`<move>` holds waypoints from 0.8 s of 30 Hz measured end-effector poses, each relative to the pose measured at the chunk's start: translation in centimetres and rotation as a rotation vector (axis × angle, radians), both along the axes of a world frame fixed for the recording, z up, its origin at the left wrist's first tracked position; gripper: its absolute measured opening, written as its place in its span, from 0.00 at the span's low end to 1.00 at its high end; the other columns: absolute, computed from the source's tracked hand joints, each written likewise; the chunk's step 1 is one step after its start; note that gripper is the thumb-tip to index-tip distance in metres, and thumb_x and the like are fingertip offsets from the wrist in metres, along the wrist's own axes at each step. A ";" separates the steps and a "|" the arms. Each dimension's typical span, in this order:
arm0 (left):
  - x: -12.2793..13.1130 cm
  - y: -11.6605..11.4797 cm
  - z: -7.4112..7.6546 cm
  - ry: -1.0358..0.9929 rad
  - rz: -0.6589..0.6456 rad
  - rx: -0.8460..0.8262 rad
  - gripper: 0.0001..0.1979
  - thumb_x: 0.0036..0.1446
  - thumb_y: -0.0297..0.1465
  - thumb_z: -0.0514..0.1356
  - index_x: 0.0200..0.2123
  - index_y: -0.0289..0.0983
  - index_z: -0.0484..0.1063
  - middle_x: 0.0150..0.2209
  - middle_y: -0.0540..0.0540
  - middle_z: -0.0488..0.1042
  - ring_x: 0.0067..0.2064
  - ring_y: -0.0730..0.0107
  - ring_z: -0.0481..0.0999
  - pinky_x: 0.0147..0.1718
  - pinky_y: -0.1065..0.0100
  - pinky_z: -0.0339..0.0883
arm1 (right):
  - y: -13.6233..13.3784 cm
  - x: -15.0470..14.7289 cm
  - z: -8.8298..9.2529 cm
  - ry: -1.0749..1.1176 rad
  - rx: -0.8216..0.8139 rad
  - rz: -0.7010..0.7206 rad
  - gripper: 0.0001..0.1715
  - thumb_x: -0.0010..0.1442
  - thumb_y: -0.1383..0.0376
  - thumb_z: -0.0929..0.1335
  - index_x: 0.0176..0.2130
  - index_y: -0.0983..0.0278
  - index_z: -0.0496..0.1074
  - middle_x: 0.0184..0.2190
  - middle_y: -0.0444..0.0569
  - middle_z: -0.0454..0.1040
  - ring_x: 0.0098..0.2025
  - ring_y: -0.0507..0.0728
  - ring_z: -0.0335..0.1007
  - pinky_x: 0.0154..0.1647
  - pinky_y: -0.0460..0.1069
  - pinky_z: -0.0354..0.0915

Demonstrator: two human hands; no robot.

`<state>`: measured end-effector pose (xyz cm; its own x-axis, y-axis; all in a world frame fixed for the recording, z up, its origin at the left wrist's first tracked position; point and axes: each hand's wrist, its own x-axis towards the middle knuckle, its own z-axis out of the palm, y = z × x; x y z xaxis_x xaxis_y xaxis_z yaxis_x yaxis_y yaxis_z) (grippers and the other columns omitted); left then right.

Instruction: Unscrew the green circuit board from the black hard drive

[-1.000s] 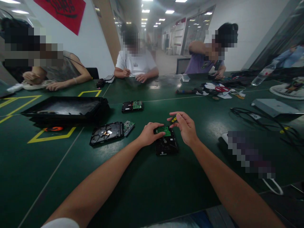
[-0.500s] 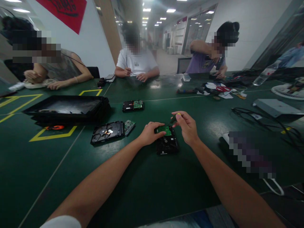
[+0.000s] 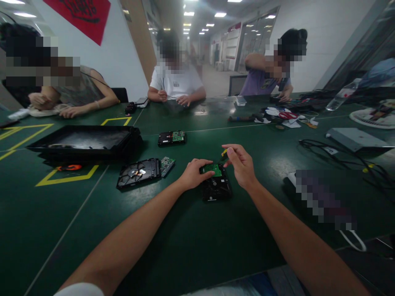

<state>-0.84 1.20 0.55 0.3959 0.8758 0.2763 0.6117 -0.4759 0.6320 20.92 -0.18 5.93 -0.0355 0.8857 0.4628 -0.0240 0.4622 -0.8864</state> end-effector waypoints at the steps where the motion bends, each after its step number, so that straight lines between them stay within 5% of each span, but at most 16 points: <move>1: 0.0 0.0 -0.1 -0.002 0.001 0.002 0.25 0.64 0.44 0.67 0.61 0.44 0.75 0.58 0.44 0.80 0.58 0.51 0.75 0.59 0.49 0.67 | -0.1 -0.1 0.1 0.000 -0.001 0.002 0.17 0.67 0.48 0.72 0.46 0.56 0.80 0.44 0.49 0.75 0.39 0.54 0.73 0.28 0.47 0.75; 8: 0.0 0.0 -0.1 0.008 0.004 -0.011 0.25 0.64 0.43 0.67 0.61 0.44 0.75 0.58 0.45 0.80 0.58 0.51 0.75 0.59 0.50 0.68 | 0.1 -0.5 -0.1 0.142 -0.071 0.097 0.19 0.68 0.46 0.70 0.45 0.58 0.77 0.44 0.49 0.77 0.45 0.57 0.79 0.39 0.52 0.81; 17: 0.1 -0.3 0.5 -0.001 0.000 -0.001 0.24 0.64 0.42 0.66 0.61 0.43 0.75 0.58 0.44 0.80 0.58 0.51 0.75 0.59 0.50 0.68 | 0.0 -0.1 0.1 0.043 -0.006 0.020 0.17 0.67 0.49 0.72 0.48 0.56 0.80 0.43 0.47 0.74 0.37 0.52 0.73 0.30 0.46 0.76; 24: 0.0 -0.3 0.5 0.007 0.004 -0.010 0.24 0.63 0.42 0.67 0.61 0.44 0.76 0.57 0.44 0.80 0.58 0.51 0.76 0.59 0.51 0.69 | 0.3 -0.2 -0.4 0.122 -0.069 0.090 0.18 0.69 0.48 0.69 0.46 0.58 0.77 0.43 0.49 0.78 0.43 0.56 0.77 0.38 0.50 0.79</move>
